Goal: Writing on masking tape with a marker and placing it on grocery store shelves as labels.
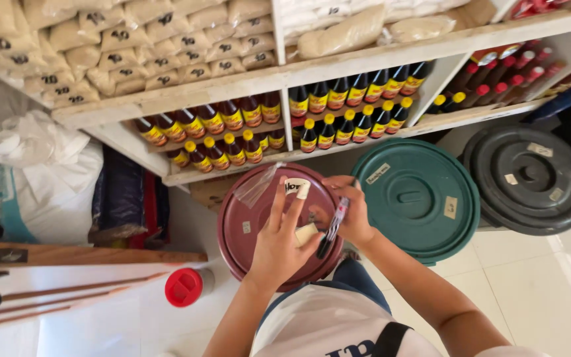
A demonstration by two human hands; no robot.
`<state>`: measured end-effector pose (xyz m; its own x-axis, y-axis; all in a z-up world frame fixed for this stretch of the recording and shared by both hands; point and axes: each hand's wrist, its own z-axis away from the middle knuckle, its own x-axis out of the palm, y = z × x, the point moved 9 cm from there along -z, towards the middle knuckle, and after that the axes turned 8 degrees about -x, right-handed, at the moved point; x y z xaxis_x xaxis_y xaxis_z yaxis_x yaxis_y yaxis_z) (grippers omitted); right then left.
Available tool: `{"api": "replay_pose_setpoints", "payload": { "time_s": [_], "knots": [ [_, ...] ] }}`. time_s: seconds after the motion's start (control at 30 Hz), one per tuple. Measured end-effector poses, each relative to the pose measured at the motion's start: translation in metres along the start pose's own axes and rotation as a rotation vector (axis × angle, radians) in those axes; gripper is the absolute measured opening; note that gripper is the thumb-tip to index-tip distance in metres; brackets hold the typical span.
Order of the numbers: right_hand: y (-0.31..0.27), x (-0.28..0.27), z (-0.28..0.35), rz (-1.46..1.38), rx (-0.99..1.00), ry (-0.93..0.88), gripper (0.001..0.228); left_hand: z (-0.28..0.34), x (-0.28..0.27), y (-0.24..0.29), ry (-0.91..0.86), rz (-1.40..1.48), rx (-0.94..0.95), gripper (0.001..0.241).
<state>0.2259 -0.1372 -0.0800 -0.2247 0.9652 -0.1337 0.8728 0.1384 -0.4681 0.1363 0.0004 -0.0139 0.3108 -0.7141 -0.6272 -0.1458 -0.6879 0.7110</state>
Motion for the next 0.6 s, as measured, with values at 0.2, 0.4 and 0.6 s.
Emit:
{"api": "replay_pose_setpoints", "payload": {
  "time_s": [0.2,0.4,0.6],
  "knots": [
    [-0.058,-0.044,-0.058,0.336,-0.339,0.067,0.073,-0.025,0.019,0.042,-0.058,0.071,-0.010,0.084],
    [-0.050,-0.088,-0.078,0.320,-0.429,0.042,0.070,-0.045,0.048,0.074,-0.006,0.085,0.095,0.089],
    [-0.035,-0.120,-0.094,0.250,-0.419,0.087,0.063,-0.062,0.086,0.087,0.009,0.117,0.096,0.086]
  ]
}}
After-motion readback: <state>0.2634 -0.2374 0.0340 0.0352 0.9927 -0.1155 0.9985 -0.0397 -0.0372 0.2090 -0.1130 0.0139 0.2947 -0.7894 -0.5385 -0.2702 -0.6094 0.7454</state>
